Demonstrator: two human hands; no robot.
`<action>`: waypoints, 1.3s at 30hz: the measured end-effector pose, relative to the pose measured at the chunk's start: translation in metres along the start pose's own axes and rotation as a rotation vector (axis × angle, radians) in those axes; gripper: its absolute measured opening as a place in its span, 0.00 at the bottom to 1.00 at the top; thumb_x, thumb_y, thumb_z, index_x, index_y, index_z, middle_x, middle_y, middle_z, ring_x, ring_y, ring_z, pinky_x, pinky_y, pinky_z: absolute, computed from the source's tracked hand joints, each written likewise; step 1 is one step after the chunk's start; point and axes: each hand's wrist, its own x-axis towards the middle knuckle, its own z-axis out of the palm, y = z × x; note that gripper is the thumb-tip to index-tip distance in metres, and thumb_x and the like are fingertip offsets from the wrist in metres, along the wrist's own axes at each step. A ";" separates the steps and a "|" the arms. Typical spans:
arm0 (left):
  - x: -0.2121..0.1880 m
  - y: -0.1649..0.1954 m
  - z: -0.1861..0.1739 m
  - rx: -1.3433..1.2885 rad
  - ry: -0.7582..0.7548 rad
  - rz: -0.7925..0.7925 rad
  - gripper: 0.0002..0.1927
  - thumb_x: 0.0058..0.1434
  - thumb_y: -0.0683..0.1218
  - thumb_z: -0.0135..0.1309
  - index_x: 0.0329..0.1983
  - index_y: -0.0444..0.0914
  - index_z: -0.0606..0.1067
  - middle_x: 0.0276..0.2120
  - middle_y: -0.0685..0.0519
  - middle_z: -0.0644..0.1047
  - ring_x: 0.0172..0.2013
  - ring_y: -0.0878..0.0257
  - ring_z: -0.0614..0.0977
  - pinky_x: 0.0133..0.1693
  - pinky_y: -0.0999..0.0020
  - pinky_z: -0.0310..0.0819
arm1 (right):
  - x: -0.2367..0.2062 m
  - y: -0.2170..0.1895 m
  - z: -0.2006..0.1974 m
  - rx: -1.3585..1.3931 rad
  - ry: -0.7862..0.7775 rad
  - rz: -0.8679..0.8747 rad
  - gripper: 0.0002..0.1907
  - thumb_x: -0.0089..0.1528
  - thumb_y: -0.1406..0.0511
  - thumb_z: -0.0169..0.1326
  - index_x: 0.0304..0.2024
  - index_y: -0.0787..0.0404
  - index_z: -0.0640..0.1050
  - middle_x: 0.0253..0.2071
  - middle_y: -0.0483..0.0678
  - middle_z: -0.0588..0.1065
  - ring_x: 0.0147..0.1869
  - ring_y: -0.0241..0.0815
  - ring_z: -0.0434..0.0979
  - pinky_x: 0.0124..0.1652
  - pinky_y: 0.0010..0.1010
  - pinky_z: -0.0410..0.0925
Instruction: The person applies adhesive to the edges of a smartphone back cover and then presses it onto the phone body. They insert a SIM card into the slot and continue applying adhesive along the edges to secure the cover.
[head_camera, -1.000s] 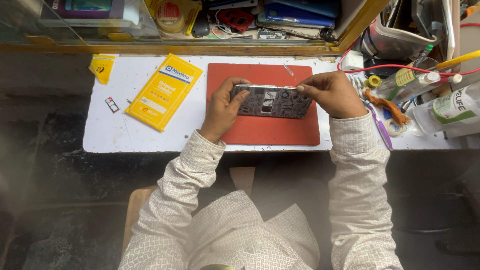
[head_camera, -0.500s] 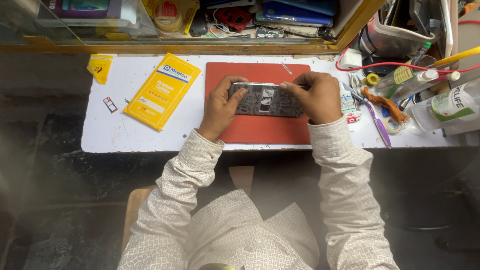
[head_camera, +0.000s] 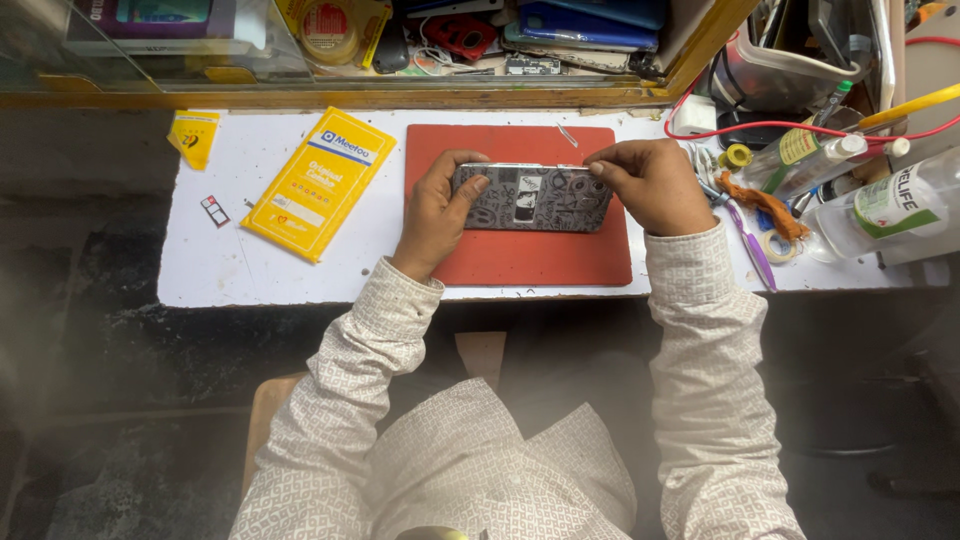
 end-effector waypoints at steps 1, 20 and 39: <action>0.000 0.000 0.000 0.021 0.004 0.001 0.09 0.72 0.41 0.52 0.54 0.36 0.73 0.40 0.56 0.80 0.42 0.72 0.81 0.44 0.76 0.78 | 0.000 -0.005 0.001 -0.027 0.013 0.010 0.10 0.64 0.65 0.61 0.43 0.66 0.84 0.34 0.50 0.83 0.35 0.33 0.80 0.38 0.27 0.72; 0.005 0.003 -0.001 -0.085 0.012 -0.043 0.10 0.72 0.40 0.52 0.55 0.35 0.72 0.43 0.55 0.78 0.44 0.71 0.79 0.48 0.75 0.77 | -0.004 0.040 0.013 0.451 0.004 -0.012 0.12 0.69 0.71 0.54 0.55 0.68 0.79 0.46 0.49 0.81 0.50 0.35 0.79 0.52 0.25 0.73; 0.005 0.002 -0.003 -0.086 0.017 -0.101 0.09 0.72 0.39 0.51 0.54 0.36 0.72 0.42 0.55 0.80 0.43 0.71 0.81 0.46 0.75 0.78 | -0.037 0.053 0.024 0.717 -0.101 0.111 0.39 0.58 0.85 0.49 0.72 0.66 0.61 0.64 0.55 0.72 0.64 0.40 0.75 0.58 0.29 0.72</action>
